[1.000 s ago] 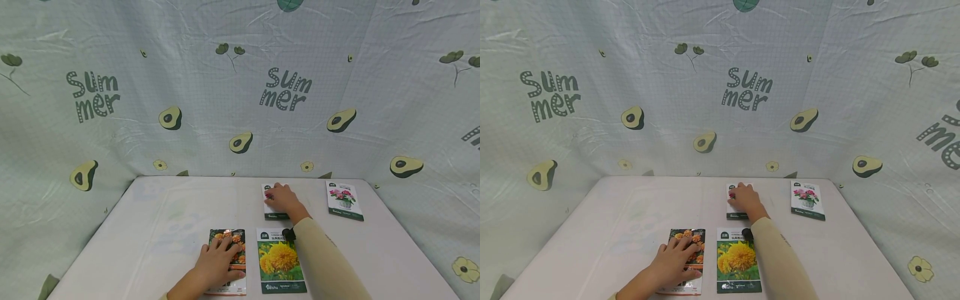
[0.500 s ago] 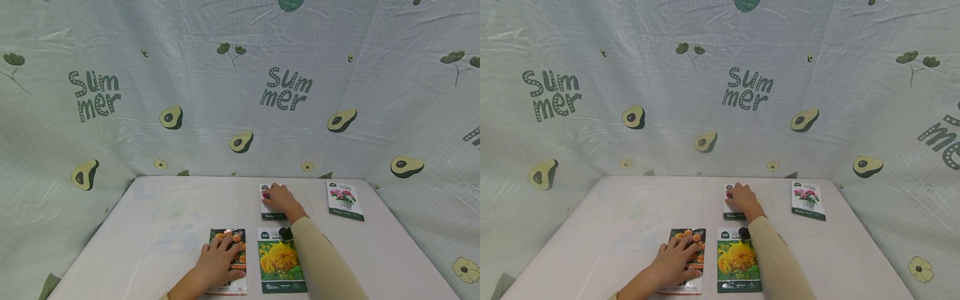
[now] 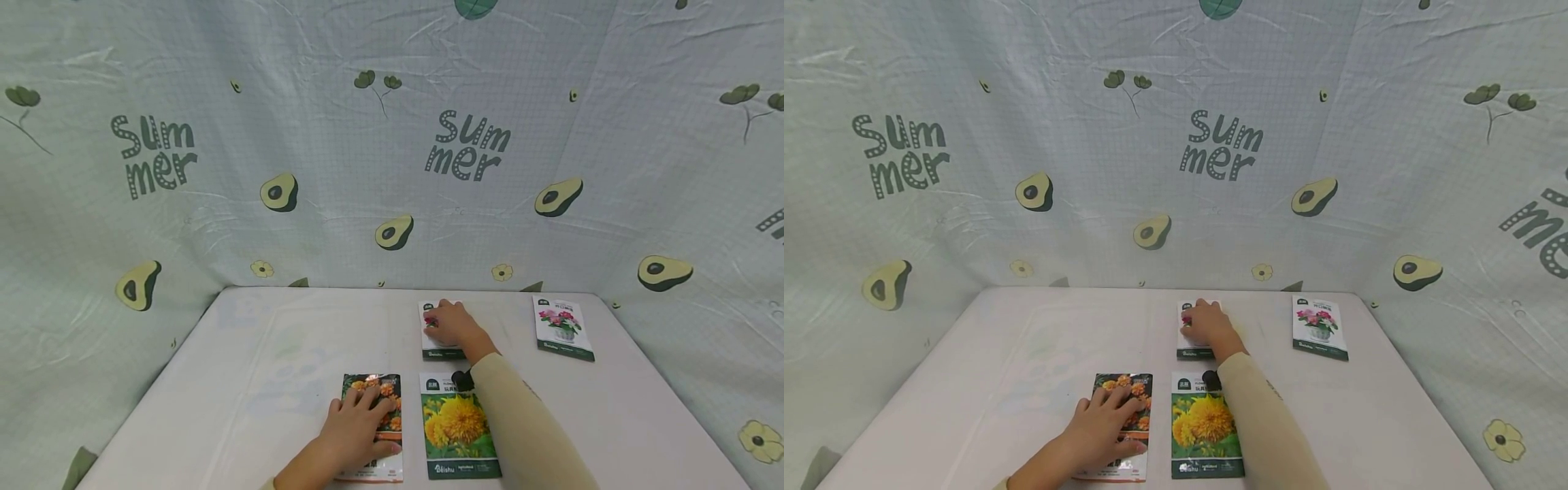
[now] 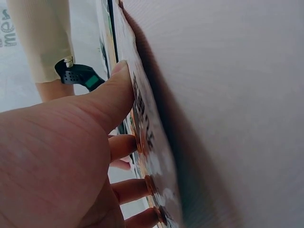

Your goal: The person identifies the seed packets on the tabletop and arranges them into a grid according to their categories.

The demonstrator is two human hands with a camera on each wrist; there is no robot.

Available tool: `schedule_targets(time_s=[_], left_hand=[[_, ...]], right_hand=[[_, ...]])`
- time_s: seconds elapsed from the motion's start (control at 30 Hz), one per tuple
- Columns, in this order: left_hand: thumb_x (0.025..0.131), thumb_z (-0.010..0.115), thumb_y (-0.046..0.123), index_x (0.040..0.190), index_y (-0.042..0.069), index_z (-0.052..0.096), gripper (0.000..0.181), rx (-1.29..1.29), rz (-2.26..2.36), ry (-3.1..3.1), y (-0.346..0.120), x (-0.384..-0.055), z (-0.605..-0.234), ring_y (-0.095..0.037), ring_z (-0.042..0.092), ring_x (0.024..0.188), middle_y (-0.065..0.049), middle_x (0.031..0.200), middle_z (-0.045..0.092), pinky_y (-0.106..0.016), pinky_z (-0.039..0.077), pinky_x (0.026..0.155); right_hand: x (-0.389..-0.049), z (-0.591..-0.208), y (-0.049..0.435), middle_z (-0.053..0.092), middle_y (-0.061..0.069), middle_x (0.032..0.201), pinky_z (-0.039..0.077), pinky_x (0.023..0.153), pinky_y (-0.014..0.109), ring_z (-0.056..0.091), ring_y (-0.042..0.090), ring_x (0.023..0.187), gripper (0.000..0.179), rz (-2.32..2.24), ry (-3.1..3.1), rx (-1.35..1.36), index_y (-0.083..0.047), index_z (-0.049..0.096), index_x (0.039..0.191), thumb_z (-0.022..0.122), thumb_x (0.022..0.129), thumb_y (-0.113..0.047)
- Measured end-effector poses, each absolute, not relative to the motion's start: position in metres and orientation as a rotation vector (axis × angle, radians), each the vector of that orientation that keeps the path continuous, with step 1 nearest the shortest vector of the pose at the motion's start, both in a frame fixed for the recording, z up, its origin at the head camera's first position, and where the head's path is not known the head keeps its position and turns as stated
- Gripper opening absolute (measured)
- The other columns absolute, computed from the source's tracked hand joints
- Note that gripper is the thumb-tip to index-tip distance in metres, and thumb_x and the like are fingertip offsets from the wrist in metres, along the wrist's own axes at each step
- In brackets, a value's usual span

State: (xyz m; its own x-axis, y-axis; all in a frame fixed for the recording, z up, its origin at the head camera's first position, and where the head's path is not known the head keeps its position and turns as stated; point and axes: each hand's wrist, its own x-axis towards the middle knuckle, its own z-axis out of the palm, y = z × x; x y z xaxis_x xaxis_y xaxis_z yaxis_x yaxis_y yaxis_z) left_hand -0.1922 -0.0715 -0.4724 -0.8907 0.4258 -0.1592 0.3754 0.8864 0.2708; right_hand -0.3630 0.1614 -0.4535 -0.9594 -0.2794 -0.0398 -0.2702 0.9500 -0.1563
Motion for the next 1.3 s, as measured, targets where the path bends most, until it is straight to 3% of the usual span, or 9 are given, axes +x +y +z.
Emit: schedule_targets(time_s=[0.2, 0.8, 1.3], left_hand=[[0.083, 0.07, 0.068, 0.144, 0.033, 0.056, 0.072, 0.62, 0.356, 2.853, -0.072, -0.192, -0.476, -0.038, 0.045, 0.131, -0.009, 0.155, 0.046, -0.059, 0.04, 0.088], [0.081, 0.072, 0.069, 0.141, 0.036, 0.058, 0.07, 0.624, 0.359, 2.886, -0.071, -0.194, -0.483, -0.037, 0.046, 0.129, -0.007, 0.153, 0.048, -0.055, 0.04, 0.085], [0.08, 0.073, 0.069, 0.141, 0.036, 0.058, 0.071, 0.586, 0.359, 2.866, -0.07, -0.195, -0.481, -0.036, 0.045, 0.13, -0.008, 0.154, 0.048, -0.059, 0.04, 0.089]], right_hand=[[-0.361, -0.455, 0.159, 0.063, 0.015, 0.123, 0.046, 0.101, 0.051, 0.056, 0.034, 0.105, 0.038, -0.285, 3.058, -0.521, -0.014, 0.071, 0.131, 0.072, 0.097, -0.031], [-0.364, -0.459, 0.141, 0.064, 0.013, 0.125, 0.048, 0.102, 0.049, 0.058, 0.034, 0.109, 0.039, -0.236, 3.076, -0.471, -0.015, 0.072, 0.13, 0.072, 0.096, -0.035], [-0.359, -0.452, 0.132, 0.064, 0.013, 0.129, 0.048, 0.106, 0.048, 0.059, 0.034, 0.115, 0.041, -0.211, 3.046, -0.446, -0.016, 0.07, 0.131, 0.071, 0.097, -0.038]])
